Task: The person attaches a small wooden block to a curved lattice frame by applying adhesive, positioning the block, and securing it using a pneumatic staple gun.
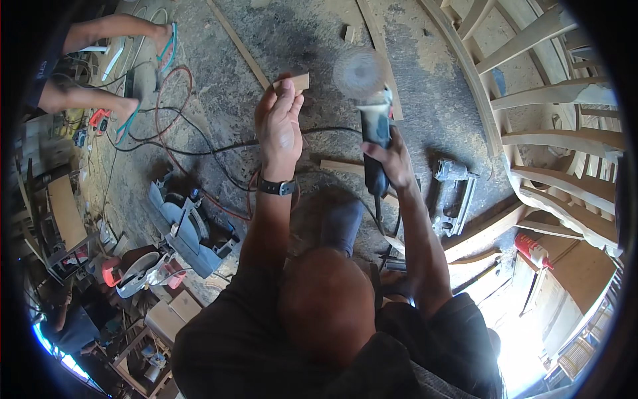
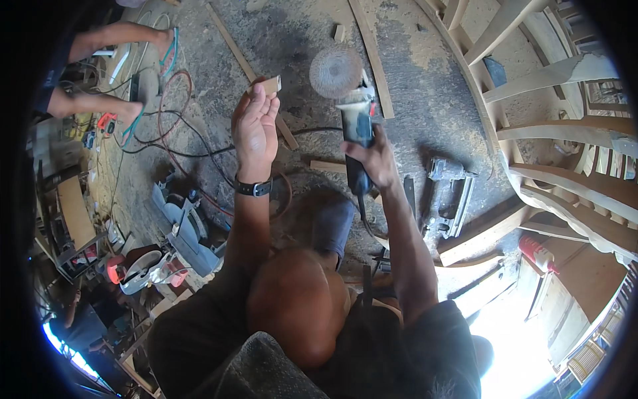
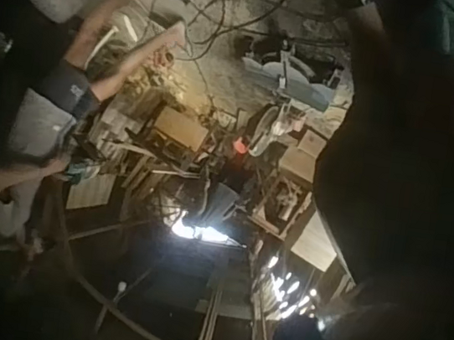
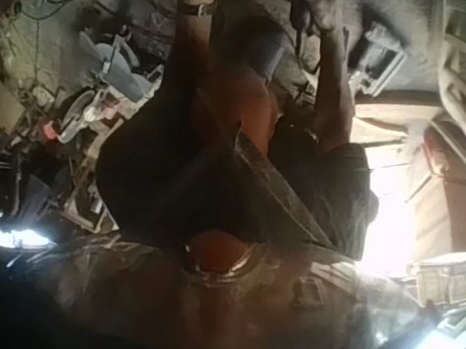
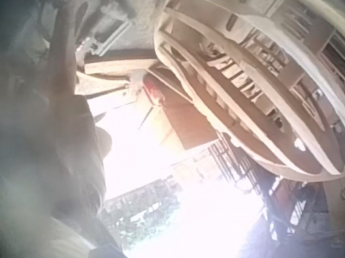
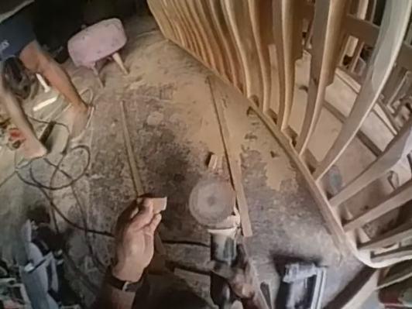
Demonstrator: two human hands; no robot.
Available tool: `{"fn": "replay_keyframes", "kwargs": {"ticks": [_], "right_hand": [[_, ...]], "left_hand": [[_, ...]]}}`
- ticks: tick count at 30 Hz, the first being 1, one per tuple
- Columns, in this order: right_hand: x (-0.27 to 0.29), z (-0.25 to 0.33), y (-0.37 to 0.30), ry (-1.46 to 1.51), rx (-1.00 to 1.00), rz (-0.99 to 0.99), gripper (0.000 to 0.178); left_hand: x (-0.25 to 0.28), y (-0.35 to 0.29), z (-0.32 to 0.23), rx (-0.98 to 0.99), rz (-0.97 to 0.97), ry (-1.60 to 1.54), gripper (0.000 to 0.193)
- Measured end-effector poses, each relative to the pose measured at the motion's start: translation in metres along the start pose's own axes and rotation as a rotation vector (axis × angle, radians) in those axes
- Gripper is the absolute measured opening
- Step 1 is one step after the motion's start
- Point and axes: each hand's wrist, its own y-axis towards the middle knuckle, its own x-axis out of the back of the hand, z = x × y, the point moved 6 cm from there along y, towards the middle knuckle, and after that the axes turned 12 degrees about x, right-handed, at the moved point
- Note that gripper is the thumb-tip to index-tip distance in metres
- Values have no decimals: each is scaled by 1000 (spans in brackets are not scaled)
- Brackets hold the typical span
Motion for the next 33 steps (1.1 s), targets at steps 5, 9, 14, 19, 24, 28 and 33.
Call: {"fn": "replay_keyframes", "kwargs": {"ticks": [5, 9, 14, 19, 24, 28, 33], "right_hand": [[8, 24, -32, 970, -239, -12, 78], [21, 27, -42, 869, -25, -58, 82], [20, 26, -63, 895, -85, -16, 75], [21, 41, -71, 959, -94, -130, 59], [37, 52, -77, 885, 47, -318, 57], [38, 49, -86, 1005, -22, -213, 66], [34, 51, -87, 967, -78, -152, 90]], "left_hand": [[-15, -9, -3, -18, 90, -1, 35], [-45, -28, -7, -66, 192, 69, 39], [-60, -48, 1, -48, 291, 166, 42], [-68, -55, 10, -93, 294, 273, 40], [-76, -58, 18, -92, 273, 338, 39], [-82, -62, 20, -61, 300, 363, 38], [-81, -62, 31, -10, 308, 308, 35]]}}
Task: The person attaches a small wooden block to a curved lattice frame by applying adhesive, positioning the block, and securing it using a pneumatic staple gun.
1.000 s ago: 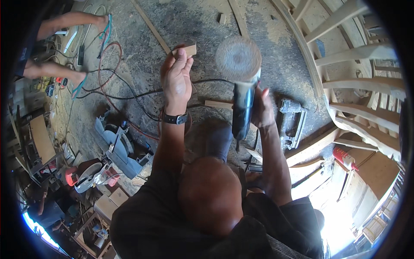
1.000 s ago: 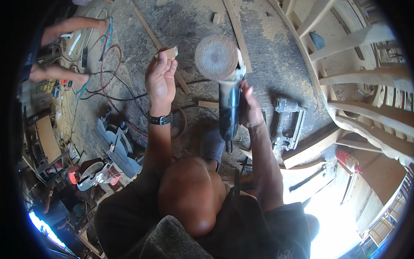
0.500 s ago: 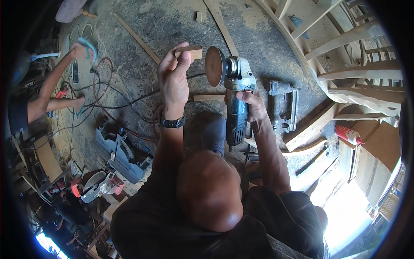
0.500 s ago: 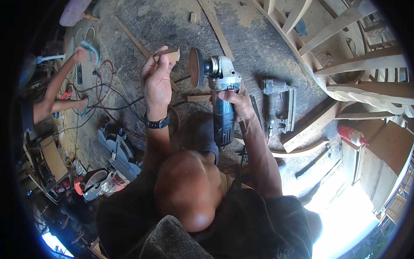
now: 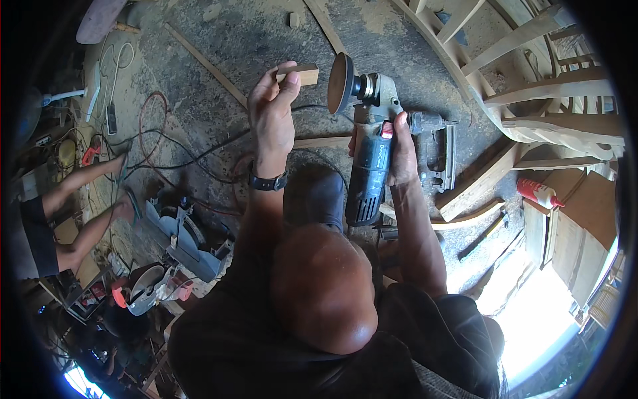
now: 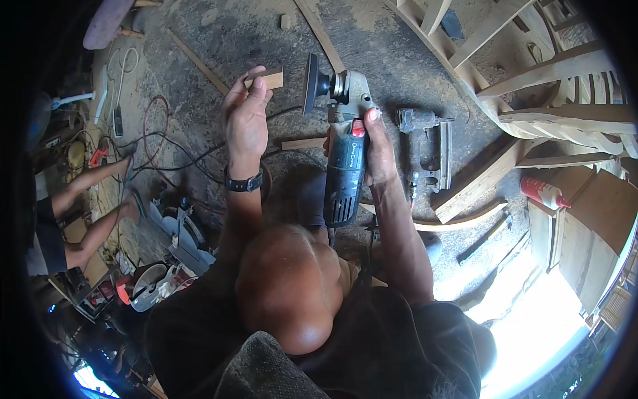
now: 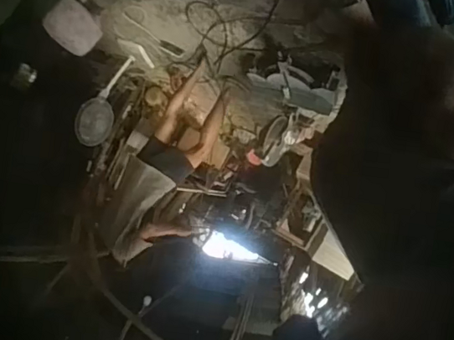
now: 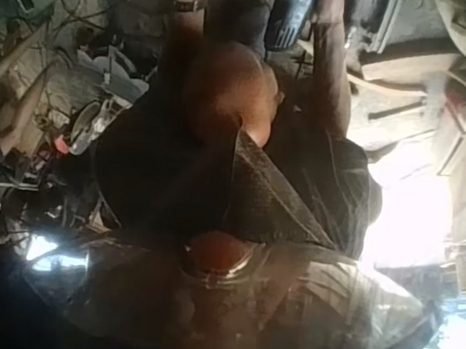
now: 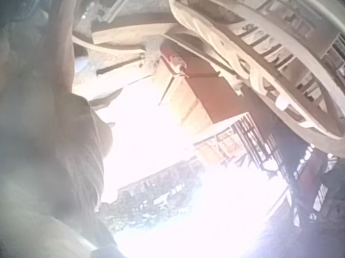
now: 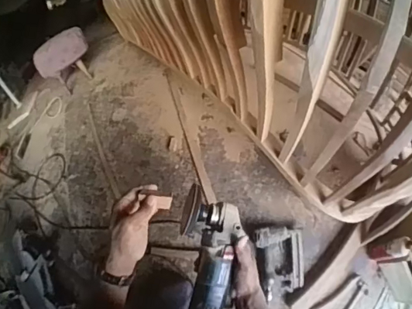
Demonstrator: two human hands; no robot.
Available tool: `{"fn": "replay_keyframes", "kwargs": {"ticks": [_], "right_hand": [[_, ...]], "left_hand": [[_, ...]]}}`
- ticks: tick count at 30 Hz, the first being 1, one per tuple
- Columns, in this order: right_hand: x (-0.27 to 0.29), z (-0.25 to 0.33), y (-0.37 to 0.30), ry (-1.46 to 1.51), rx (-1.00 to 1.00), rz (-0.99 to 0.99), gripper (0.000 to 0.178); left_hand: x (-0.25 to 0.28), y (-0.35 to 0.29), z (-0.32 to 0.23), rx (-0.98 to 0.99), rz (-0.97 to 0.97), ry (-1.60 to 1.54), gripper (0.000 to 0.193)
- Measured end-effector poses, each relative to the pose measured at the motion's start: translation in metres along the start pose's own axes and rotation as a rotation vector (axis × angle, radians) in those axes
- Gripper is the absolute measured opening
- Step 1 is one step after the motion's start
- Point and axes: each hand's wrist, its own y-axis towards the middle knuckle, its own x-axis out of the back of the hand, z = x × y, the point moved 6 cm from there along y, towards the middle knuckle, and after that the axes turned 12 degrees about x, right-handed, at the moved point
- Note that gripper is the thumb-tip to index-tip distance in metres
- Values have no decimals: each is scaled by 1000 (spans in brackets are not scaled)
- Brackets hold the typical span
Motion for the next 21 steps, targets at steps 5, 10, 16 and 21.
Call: {"fn": "replay_keyframes", "kwargs": {"ticks": [5, 10, 16, 21], "right_hand": [[1, 4, -3, 71, -20, -73, 81], [-5, 5, -3, 50, -12, -107, 76], [2, 4, -5, -30, -43, -78, 86], [0, 3, -5, -62, -19, -70, 85]], "left_hand": [[-17, -4, 6, 50, 26, -3, 34], [-21, -5, 17, 36, 54, -8, 35], [-29, -8, 15, 60, 52, -28, 34], [-27, -8, 15, 74, 60, 26, 36]]}}
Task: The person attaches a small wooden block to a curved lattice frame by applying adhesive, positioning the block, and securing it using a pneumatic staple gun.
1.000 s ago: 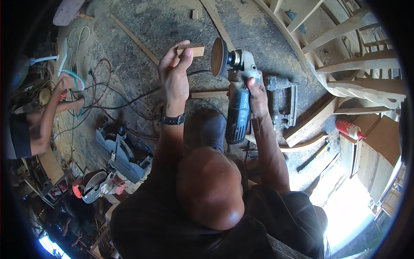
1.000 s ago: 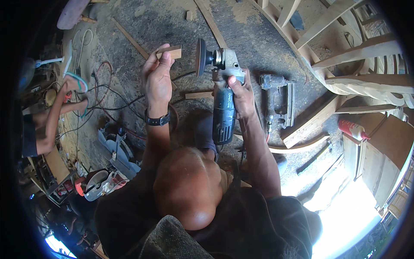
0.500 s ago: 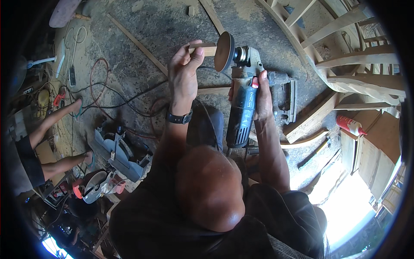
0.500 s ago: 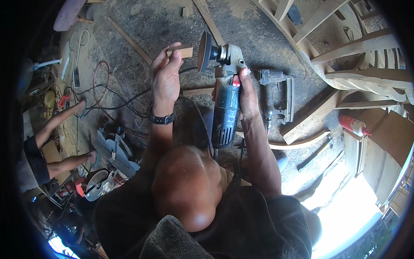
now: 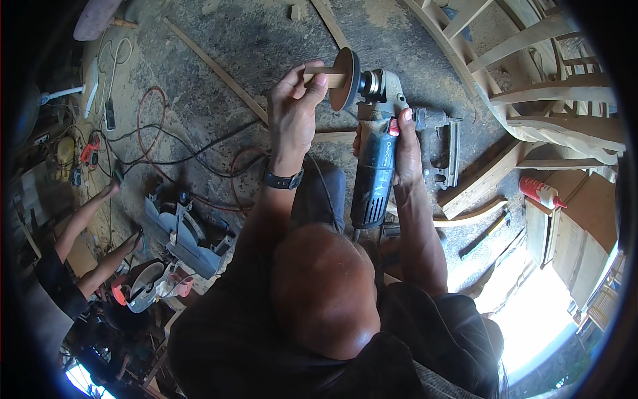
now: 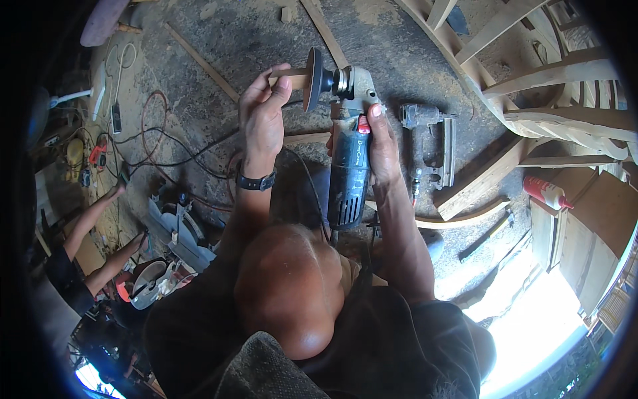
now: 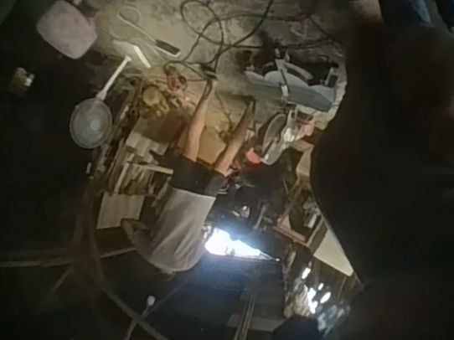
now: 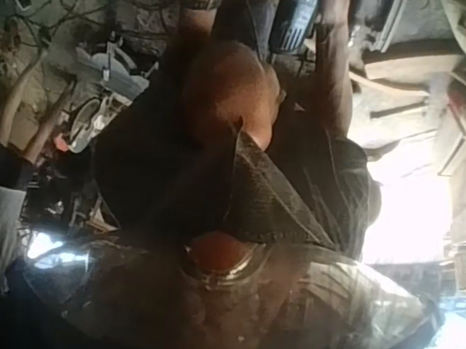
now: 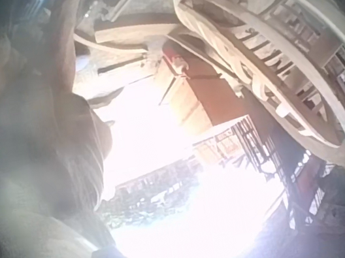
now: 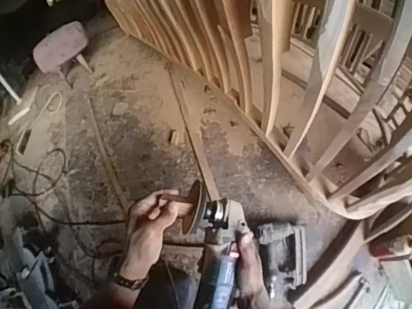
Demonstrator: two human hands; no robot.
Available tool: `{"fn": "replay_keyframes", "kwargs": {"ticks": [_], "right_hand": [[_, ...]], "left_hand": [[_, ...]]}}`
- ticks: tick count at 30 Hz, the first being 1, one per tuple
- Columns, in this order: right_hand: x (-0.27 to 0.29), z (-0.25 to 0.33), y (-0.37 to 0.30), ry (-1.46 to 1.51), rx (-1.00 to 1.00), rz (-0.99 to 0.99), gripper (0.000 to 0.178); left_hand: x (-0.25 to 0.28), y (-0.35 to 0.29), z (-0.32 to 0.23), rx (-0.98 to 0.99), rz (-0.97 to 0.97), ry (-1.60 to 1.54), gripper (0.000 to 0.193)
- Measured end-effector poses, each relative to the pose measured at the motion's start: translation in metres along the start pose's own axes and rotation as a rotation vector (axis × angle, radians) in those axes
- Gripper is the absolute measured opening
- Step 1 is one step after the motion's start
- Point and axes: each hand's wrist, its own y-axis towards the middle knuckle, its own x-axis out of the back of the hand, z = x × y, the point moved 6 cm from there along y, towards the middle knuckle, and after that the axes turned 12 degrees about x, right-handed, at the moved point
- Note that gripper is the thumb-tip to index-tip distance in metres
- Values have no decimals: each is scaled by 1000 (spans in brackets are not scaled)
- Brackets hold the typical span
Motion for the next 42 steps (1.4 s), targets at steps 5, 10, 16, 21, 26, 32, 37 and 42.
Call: {"fn": "replay_keyframes", "kwargs": {"ticks": [5, 10, 16, 21, 26, 32, 37, 42], "right_hand": [[-5, 2, -2, 68, 5, -86, 73], [-3, 1, -2, 44, -2, -87, 73], [-2, 1, -1, 19, 5, -86, 73], [0, 2, -2, 32, 13, -106, 72], [-3, 7, -2, 10, 35, -96, 71], [1, 6, 0, -14, 45, -66, 70], [-1, 7, 0, -29, 58, -66, 70], [9, 3, 2, -72, 34, -3, 81]], "left_hand": [[0, 0, 1, -23, -9, 14, 36], [1, 1, 2, -37, -54, 28, 31], [2, 2, 2, -41, -48, 37, 30], [2, 2, 3, -33, -37, 48, 31], [2, 1, 4, -13, -38, 73, 29], [-4, -1, 0, -17, -47, 72, 28], [2, 2, 6, -37, -67, 128, 26], [3, 3, 8, -38, -71, 141, 26]]}}
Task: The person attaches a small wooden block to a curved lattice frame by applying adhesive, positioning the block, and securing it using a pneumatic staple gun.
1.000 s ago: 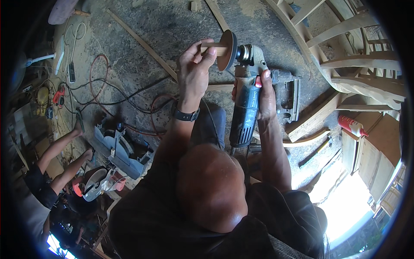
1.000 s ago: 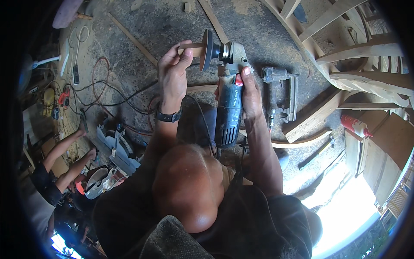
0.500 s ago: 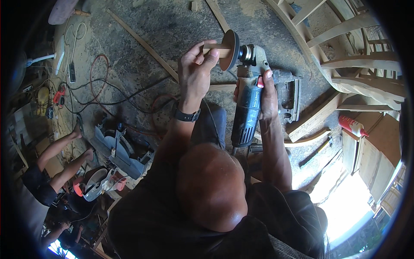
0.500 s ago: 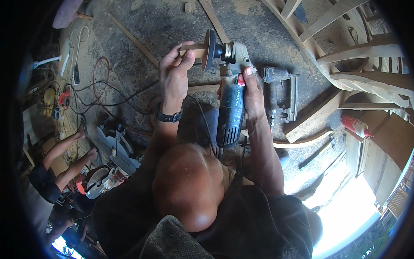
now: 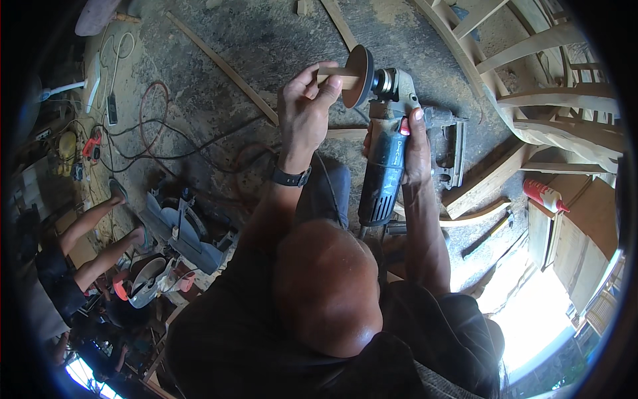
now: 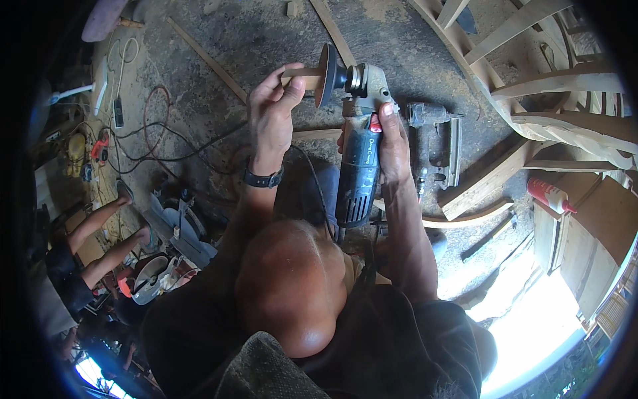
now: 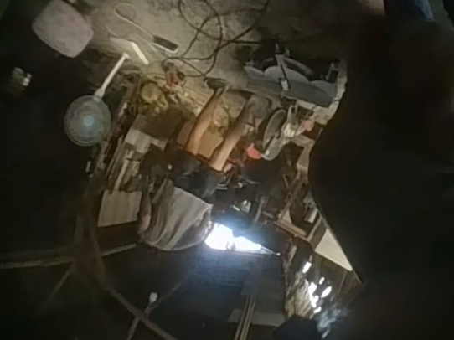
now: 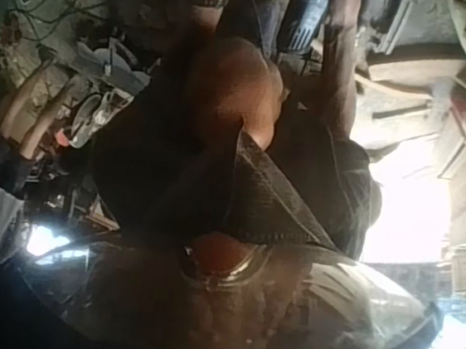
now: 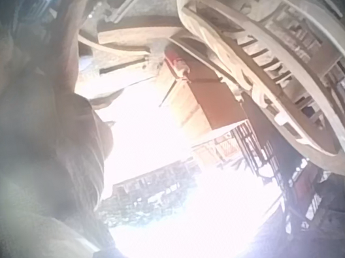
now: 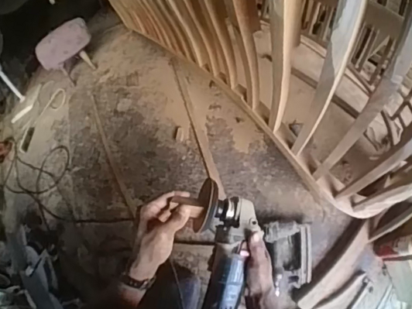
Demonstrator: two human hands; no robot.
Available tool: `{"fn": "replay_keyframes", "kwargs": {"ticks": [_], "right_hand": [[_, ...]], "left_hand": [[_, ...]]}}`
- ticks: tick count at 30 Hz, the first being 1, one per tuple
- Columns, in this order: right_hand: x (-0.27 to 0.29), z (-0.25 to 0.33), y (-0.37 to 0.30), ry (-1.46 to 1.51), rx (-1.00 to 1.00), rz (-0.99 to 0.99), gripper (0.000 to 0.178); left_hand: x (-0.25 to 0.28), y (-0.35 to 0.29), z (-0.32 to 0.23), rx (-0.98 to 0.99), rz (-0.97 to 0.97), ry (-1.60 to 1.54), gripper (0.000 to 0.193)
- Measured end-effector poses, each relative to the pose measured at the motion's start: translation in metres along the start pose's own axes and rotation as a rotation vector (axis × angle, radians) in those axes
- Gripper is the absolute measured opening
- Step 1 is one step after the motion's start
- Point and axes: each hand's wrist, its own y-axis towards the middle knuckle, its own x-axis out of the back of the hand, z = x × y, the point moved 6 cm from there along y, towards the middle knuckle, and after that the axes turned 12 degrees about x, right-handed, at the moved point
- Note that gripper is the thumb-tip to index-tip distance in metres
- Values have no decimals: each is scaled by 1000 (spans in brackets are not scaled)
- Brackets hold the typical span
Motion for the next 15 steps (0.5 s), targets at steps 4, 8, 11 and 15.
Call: {"fn": "replay_keyframes", "kwargs": {"ticks": [4, 8, 11, 15], "right_hand": [[0, 0, -1, 9, 4, -1, 80], [-3, 1, -2, 24, 16, -19, 80], [0, 2, -1, -5, 11, -31, 81], [-7, 5, -3, 67, 10, -77, 68]], "left_hand": [[2, 1, 1, -4, -3, 6, 26], [1, 1, -3, -27, -10, 10, 27], [1, -1, 2, 36, 45, 7, 37], [0, -2, 2, 34, 31, 27, 36]]}}
